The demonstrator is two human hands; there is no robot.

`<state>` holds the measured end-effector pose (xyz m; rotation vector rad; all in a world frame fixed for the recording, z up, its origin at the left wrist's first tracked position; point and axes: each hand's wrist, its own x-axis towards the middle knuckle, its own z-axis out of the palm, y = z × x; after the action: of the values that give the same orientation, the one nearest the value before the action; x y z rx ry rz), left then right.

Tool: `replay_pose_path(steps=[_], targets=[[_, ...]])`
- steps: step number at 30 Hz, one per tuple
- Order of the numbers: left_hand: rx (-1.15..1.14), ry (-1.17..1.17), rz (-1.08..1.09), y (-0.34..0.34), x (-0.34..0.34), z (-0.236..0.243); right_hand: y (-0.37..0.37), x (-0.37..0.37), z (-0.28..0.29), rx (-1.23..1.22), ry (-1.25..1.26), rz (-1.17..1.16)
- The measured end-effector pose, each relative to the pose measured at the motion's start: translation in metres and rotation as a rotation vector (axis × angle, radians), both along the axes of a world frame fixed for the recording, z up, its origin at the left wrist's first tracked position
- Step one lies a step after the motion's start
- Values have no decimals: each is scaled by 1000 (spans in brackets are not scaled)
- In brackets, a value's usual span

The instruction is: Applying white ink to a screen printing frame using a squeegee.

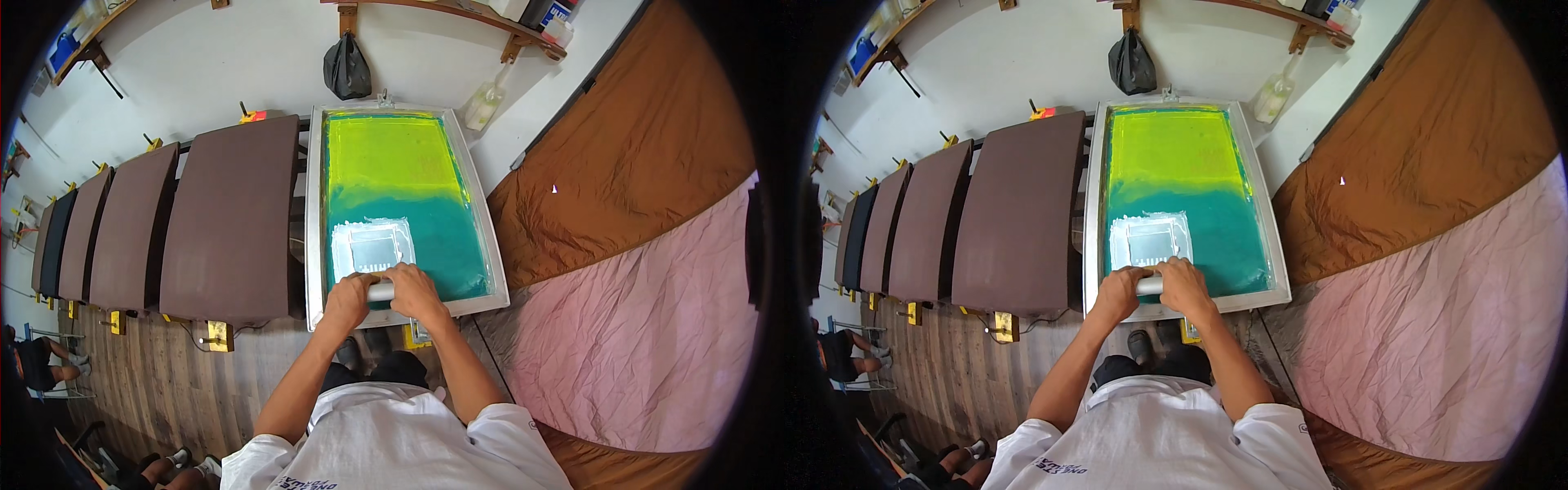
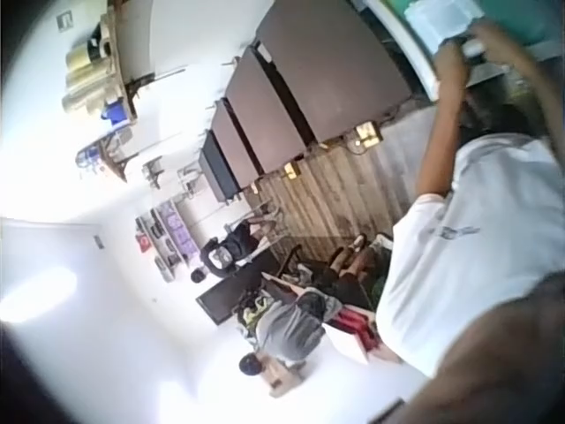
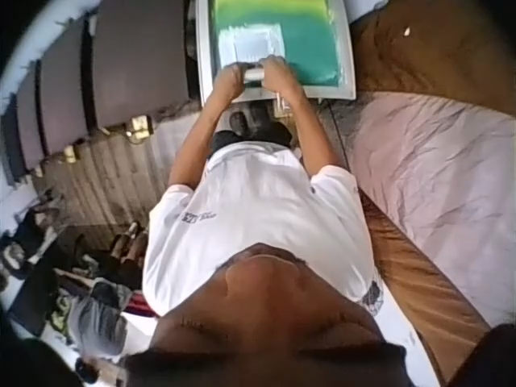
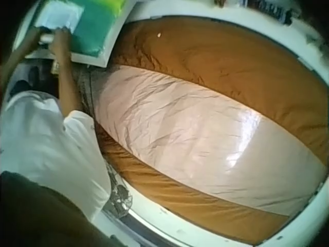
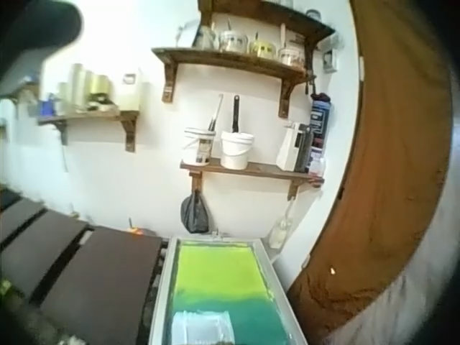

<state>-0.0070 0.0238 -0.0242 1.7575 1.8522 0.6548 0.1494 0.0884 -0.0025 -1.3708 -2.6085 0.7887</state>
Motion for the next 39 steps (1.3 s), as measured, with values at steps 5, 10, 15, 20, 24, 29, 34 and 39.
replay_pose_path(steps=[5, 10, 15, 20, 24, 29, 34, 39], targets=[[24, -15, -11, -23, 8, -1, -25, 8, -3, 27, -18, -31], [83, -36, -28, -31, 12, -2, -36, 13, -4, 72, -84, -34], [165, 9, -67, -35, 9, -12, -56, 30, 1, 115, -17, -33], [145, 78, -111, -33, 9, -9, -90, 82, -6, 120, 335, -326], [108, 87, -93, -37, 12, -13, -119, 118, -50, -113, 248, -651], [115, 124, -109, -44, 10, -11, -132, 103, -63, -834, 716, -825], [171, 136, -113, -48, 13, -25, -132, 102, -69, -953, 949, -907], [194, 177, -120, -51, 15, -30, -133, 102, -82, -1004, 1077, -961]])
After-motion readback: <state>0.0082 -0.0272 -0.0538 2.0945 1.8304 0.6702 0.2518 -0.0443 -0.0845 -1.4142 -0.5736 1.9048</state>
